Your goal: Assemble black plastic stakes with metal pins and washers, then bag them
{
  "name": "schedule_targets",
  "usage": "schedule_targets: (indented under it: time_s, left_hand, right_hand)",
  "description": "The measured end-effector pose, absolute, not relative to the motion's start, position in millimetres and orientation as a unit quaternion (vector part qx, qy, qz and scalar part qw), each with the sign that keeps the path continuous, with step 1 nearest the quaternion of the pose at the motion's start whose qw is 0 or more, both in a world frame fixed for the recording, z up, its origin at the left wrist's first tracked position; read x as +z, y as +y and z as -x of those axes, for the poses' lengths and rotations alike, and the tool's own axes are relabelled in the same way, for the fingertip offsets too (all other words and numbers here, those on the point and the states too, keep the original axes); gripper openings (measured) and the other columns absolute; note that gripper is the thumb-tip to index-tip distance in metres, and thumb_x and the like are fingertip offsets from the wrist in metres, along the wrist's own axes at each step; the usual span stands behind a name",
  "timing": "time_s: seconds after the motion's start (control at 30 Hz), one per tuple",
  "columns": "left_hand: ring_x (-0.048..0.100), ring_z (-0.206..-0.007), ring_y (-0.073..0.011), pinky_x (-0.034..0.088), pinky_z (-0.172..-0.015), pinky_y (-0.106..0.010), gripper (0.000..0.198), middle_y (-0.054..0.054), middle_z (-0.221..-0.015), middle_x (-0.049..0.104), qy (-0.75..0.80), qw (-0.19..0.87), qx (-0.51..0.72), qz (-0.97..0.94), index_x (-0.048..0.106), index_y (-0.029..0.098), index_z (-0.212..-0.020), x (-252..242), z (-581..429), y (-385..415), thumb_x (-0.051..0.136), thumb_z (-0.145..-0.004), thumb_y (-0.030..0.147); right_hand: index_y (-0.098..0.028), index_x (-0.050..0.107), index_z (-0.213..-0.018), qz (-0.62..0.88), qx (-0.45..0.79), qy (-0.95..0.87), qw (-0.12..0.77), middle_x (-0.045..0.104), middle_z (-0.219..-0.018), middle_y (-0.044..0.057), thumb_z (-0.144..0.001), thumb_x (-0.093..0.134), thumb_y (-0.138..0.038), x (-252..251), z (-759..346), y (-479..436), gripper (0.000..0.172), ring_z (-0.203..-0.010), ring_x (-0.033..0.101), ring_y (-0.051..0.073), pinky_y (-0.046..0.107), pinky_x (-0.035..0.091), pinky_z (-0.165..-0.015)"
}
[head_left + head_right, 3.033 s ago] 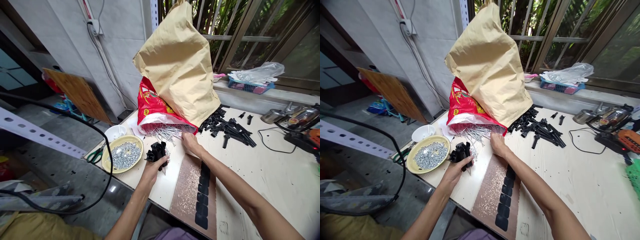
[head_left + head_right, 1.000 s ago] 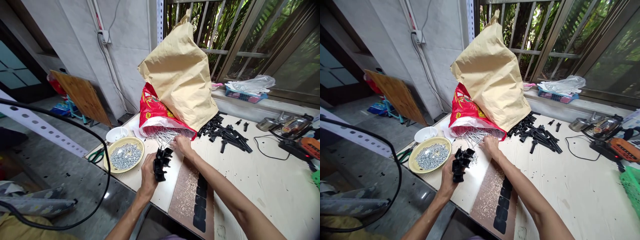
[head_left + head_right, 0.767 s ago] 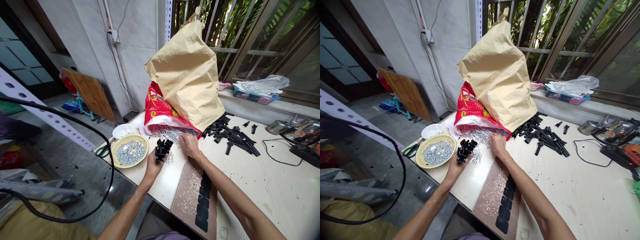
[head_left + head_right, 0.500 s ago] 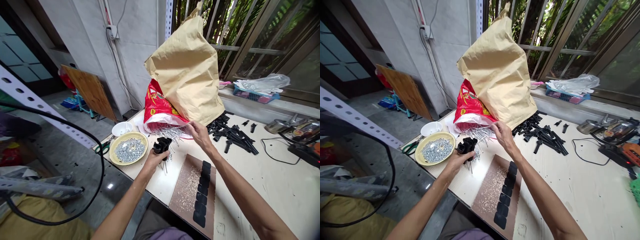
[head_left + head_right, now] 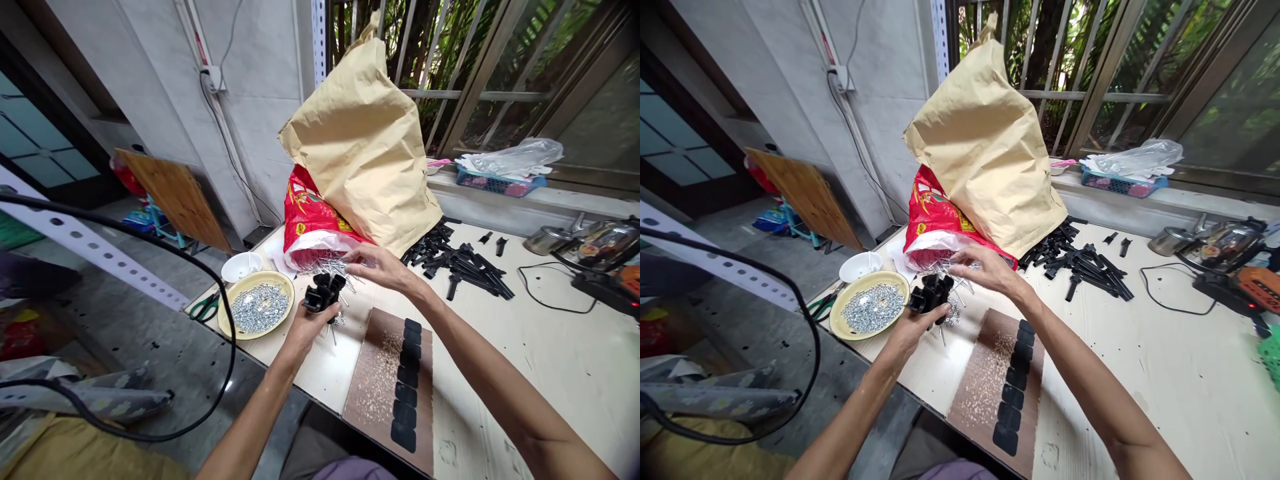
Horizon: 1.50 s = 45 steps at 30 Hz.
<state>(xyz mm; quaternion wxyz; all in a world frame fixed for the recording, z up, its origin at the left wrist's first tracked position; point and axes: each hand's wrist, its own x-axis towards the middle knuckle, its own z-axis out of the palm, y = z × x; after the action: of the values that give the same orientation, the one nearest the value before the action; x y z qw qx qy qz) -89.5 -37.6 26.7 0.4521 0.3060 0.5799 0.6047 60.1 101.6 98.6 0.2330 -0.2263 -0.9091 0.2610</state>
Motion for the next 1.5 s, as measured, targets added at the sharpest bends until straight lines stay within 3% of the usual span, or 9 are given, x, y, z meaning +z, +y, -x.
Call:
schedule_targets:
  time_s: [0.2,0.5,0.6,0.77,1.07,1.27,1.33,1.4,1.5]
  left_hand:
    - [0.064,-0.091,-0.0218,0.047,-0.082,-0.03,0.036,-0.006,-0.095,0.071,0.605,0.357,0.634,-0.324,0.069,0.016,-0.093,31,97,-50,0.077,-0.061,0.031]
    - [0.059,-0.063,-0.0146,0.047,-0.064,-0.026,0.031,-0.003,-0.071,0.067,0.606,0.407,0.626,-0.275,0.067,0.014,-0.077,14,103,-34,0.08,-0.055,0.031]
    - [0.057,-0.061,-0.0141,0.045,-0.061,-0.025,0.027,-0.002,-0.068,0.065,0.623,0.388,0.599,-0.322,0.067,0.014,-0.076,8,105,-30,0.077,-0.057,0.031]
    - [0.053,-0.058,-0.0146,0.038,-0.055,-0.023,0.016,0.001,-0.059,0.06,0.683,0.299,0.512,-0.427,0.063,0.016,-0.063,7,102,-24,0.073,-0.059,0.029]
    - [0.055,-0.062,-0.0156,0.035,-0.055,-0.022,0.017,0.0,-0.068,0.063,0.698,0.21,0.443,-0.522,0.064,0.015,-0.079,7,99,-19,0.066,-0.065,0.025]
    - [0.058,-0.066,-0.0167,0.042,-0.06,-0.024,0.026,-0.002,-0.073,0.065,0.671,0.26,0.5,-0.483,0.064,0.014,-0.082,21,101,-24,0.068,-0.066,0.033]
    - [0.058,-0.067,-0.0169,0.043,-0.061,-0.025,0.028,-0.002,-0.073,0.065,0.662,0.271,0.529,-0.457,0.065,0.013,-0.082,27,103,-29,0.069,-0.066,0.037]
    - [0.058,-0.067,-0.0175,0.044,-0.061,-0.026,0.029,-0.003,-0.072,0.065,0.669,0.269,0.539,-0.435,0.066,0.014,-0.08,31,105,-32,0.07,-0.065,0.038]
    - [0.058,-0.066,-0.017,0.044,-0.061,-0.026,0.029,-0.002,-0.069,0.065,0.675,0.276,0.552,-0.406,0.067,0.014,-0.079,30,108,-31,0.073,-0.062,0.037]
  right_hand:
    - [-0.016,0.065,-0.066,0.501,0.188,-0.84,0.089,0.066,-0.07,0.007,-0.081,0.06,-0.034,27,-49,113,0.024,-0.066,0.061,0.019,0.027,0.039,-0.059]
    - [-0.012,0.068,-0.083,0.562,0.111,-0.818,0.043,0.067,-0.086,0.017,-0.084,0.05,-0.015,16,-53,112,0.019,-0.081,0.062,0.025,0.031,0.039,-0.066]
    - [-0.019,0.067,-0.097,0.52,0.073,-0.845,0.098,0.062,-0.1,0.012,-0.091,0.043,-0.023,54,-75,114,0.025,-0.089,0.058,0.021,0.029,0.039,-0.071]
    - [-0.027,0.067,-0.094,0.282,0.004,-0.923,0.263,0.055,-0.092,0.005,-0.091,0.05,-0.036,113,-83,94,0.02,-0.085,0.05,0.018,0.03,0.036,-0.074]
    - [-0.025,0.067,-0.082,0.174,-0.135,-0.96,0.175,0.056,-0.092,0.006,-0.09,0.053,-0.027,134,-54,60,0.016,-0.093,0.044,0.022,0.04,0.027,-0.084]
    - [-0.026,0.056,-0.12,0.161,0.035,-0.956,0.242,0.059,-0.107,0.006,-0.09,0.052,-0.038,135,-51,87,0.033,-0.097,0.051,0.018,0.031,0.036,-0.083]
    - [-0.02,0.059,-0.115,0.278,0.079,-0.934,0.209,0.061,-0.107,0.007,-0.093,0.046,-0.037,114,-53,101,0.03,-0.092,0.055,0.015,0.026,0.039,-0.078]
    - [-0.018,0.066,-0.099,0.427,0.08,-0.897,0.079,0.066,-0.098,0.006,-0.092,0.045,-0.033,81,-52,110,0.026,-0.087,0.059,0.015,0.025,0.04,-0.073]
    - [-0.013,0.069,-0.082,0.48,0.077,-0.874,0.012,0.069,-0.086,0.011,-0.085,0.054,-0.027,29,-45,107,0.021,-0.079,0.063,0.02,0.027,0.042,-0.066]
